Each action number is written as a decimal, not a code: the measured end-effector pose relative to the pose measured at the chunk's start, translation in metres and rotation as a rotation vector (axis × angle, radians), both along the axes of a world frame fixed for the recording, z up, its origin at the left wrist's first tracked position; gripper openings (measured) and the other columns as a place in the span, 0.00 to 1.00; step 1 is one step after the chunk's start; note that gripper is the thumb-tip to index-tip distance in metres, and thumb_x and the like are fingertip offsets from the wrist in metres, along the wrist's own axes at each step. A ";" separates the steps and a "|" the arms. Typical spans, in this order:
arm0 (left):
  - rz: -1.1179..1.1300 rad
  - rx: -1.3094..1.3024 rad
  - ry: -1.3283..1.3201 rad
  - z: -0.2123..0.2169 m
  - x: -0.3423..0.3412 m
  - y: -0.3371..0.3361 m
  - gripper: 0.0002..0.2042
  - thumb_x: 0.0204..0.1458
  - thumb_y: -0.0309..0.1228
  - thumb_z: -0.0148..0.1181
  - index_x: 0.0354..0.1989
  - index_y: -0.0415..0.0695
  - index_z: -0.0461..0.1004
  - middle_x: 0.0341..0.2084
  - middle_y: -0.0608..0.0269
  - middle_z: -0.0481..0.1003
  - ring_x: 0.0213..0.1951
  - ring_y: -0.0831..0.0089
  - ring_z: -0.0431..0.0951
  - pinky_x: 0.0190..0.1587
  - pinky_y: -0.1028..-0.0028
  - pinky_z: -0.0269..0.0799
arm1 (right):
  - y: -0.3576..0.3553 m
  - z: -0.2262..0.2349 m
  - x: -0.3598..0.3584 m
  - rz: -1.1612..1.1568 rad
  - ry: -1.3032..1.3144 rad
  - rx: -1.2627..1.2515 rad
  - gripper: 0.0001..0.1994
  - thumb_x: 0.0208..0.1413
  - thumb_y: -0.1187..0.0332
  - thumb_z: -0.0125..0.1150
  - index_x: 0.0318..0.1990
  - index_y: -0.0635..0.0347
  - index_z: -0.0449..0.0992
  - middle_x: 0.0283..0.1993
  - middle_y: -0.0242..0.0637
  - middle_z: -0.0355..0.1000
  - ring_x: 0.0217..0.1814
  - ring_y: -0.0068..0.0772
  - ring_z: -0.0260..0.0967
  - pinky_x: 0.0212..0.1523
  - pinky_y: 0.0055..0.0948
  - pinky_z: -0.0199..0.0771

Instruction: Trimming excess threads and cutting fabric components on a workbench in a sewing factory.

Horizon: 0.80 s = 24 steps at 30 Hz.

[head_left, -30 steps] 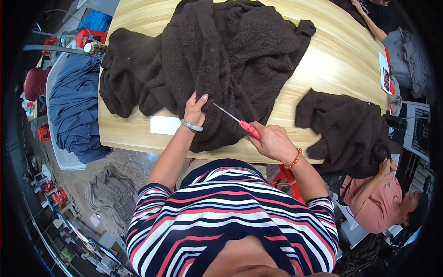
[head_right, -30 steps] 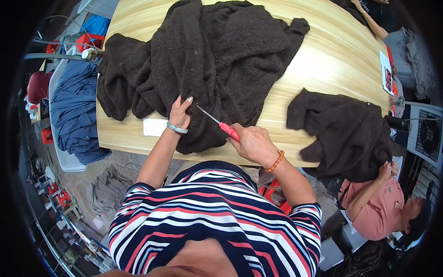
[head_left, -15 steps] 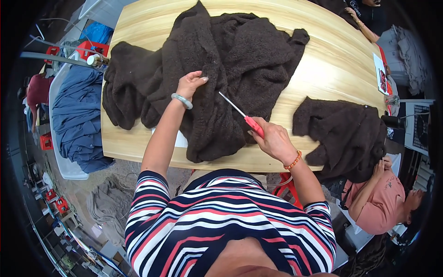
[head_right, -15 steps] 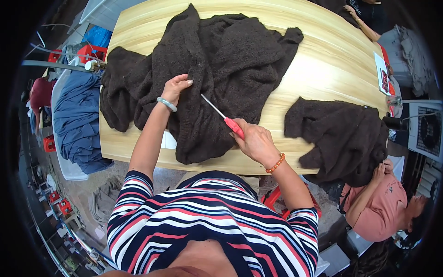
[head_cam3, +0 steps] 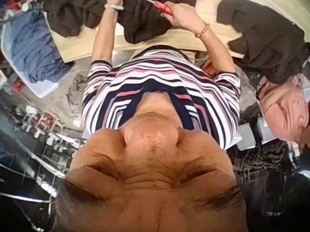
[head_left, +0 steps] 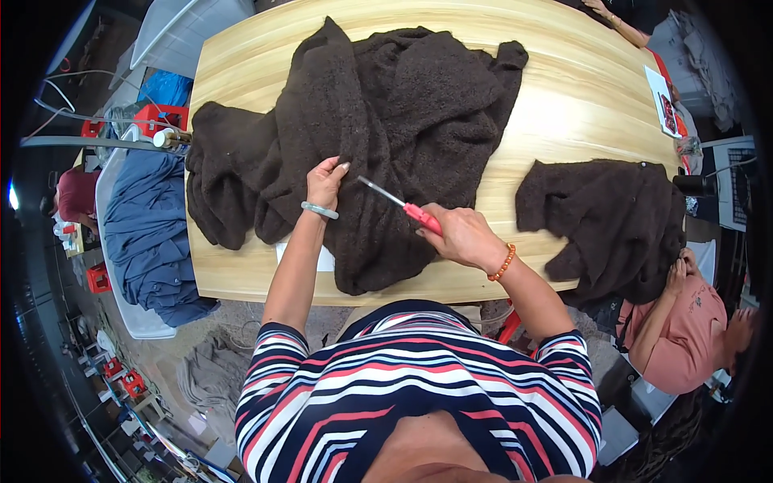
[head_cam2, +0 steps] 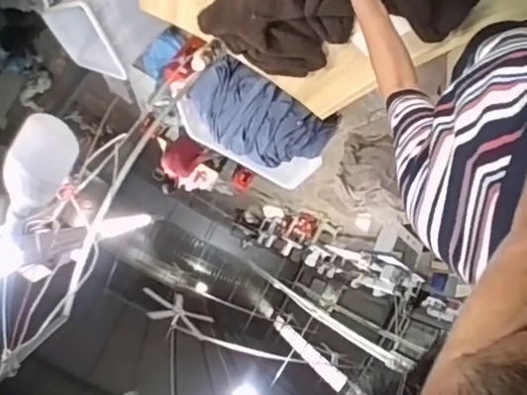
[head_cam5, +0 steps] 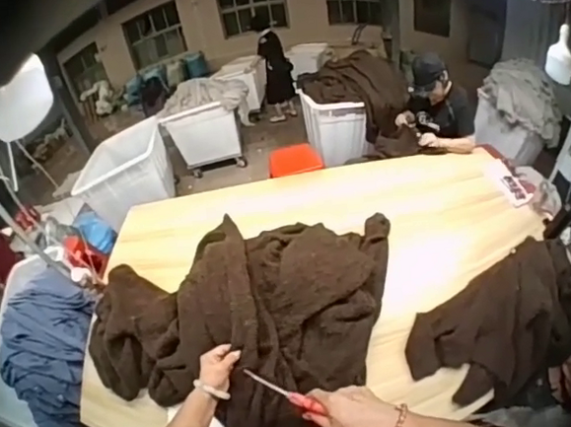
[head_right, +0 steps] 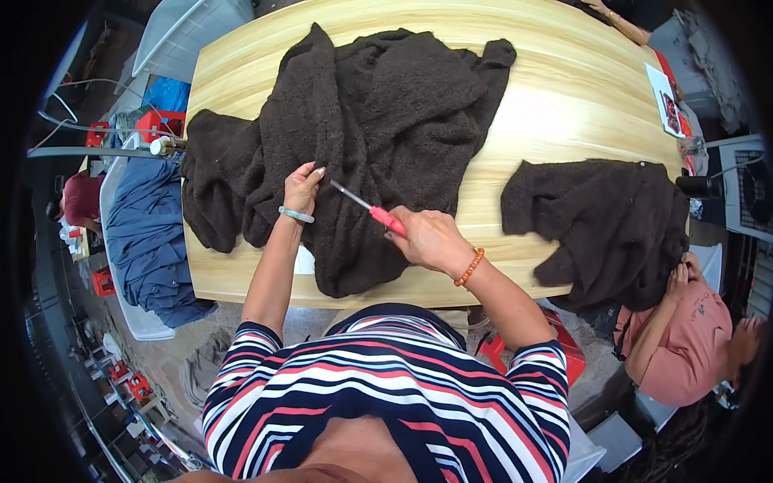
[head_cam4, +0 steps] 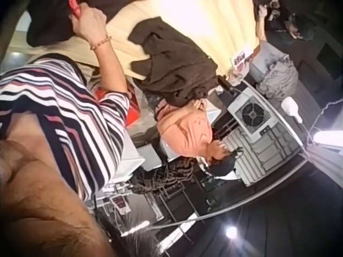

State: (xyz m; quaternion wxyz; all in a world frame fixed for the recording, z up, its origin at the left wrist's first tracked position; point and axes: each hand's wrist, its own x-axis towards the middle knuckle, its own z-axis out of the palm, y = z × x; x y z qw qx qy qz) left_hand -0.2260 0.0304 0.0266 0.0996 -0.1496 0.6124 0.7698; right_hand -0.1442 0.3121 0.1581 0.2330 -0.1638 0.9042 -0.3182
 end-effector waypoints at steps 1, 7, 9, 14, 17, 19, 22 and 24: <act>-0.008 0.072 -0.012 0.000 -0.001 -0.003 0.10 0.52 0.19 0.59 0.43 0.36 0.75 0.34 0.67 0.78 0.34 0.82 0.75 0.38 0.83 0.70 | 0.002 -0.002 -0.001 -0.016 0.013 0.027 0.15 0.55 0.59 0.57 0.48 0.54 0.70 0.28 0.50 0.74 0.33 0.56 0.72 0.36 0.48 0.71; -0.031 -0.131 -0.007 0.020 -0.046 0.008 0.20 0.49 0.32 0.67 0.49 0.36 0.73 0.40 0.64 0.77 0.39 0.77 0.77 0.42 0.77 0.71 | 0.006 0.000 -0.002 -0.083 0.050 0.001 0.14 0.56 0.60 0.57 0.48 0.52 0.69 0.28 0.50 0.73 0.33 0.56 0.72 0.36 0.48 0.71; -0.043 -0.341 0.044 0.012 -0.062 0.017 0.22 0.48 0.32 0.67 0.50 0.35 0.72 0.40 0.63 0.77 0.39 0.76 0.77 0.42 0.77 0.72 | 0.005 0.002 -0.007 -0.107 0.062 0.012 0.15 0.56 0.60 0.56 0.49 0.52 0.69 0.28 0.50 0.73 0.33 0.56 0.72 0.36 0.48 0.71; -0.150 -0.549 0.104 0.017 -0.074 0.043 0.14 0.48 0.28 0.65 0.42 0.32 0.76 0.33 0.66 0.78 0.34 0.81 0.75 0.38 0.79 0.71 | 0.005 -0.001 -0.019 -0.217 0.114 0.033 0.15 0.56 0.59 0.56 0.47 0.55 0.70 0.28 0.51 0.74 0.33 0.57 0.72 0.37 0.49 0.71; -0.134 -0.288 0.105 -0.022 -0.063 0.021 0.08 0.50 0.25 0.62 0.37 0.34 0.78 0.29 0.70 0.78 0.32 0.85 0.73 0.37 0.81 0.68 | -0.002 0.000 -0.026 -0.202 0.120 0.122 0.15 0.56 0.58 0.56 0.42 0.59 0.72 0.29 0.53 0.74 0.35 0.58 0.73 0.38 0.49 0.72; -0.089 -0.048 0.103 -0.020 -0.055 0.024 0.07 0.52 0.22 0.59 0.38 0.35 0.77 0.31 0.71 0.77 0.32 0.84 0.73 0.39 0.82 0.68 | 0.000 0.003 -0.025 -0.173 0.098 0.124 0.15 0.55 0.58 0.56 0.42 0.59 0.72 0.30 0.53 0.74 0.35 0.58 0.73 0.38 0.49 0.72; -0.082 0.054 0.132 -0.017 -0.046 0.023 0.07 0.53 0.20 0.57 0.40 0.35 0.76 0.33 0.69 0.77 0.33 0.83 0.74 0.40 0.82 0.69 | 0.003 0.002 -0.025 -0.148 0.071 0.133 0.15 0.55 0.57 0.57 0.41 0.59 0.72 0.30 0.53 0.74 0.36 0.58 0.73 0.40 0.49 0.72; -0.115 0.067 0.116 -0.014 -0.043 0.021 0.08 0.53 0.20 0.57 0.41 0.35 0.76 0.33 0.69 0.78 0.35 0.82 0.75 0.43 0.82 0.69 | 0.003 0.000 -0.023 -0.161 0.063 0.140 0.15 0.55 0.57 0.57 0.41 0.59 0.72 0.30 0.53 0.74 0.37 0.58 0.73 0.40 0.48 0.72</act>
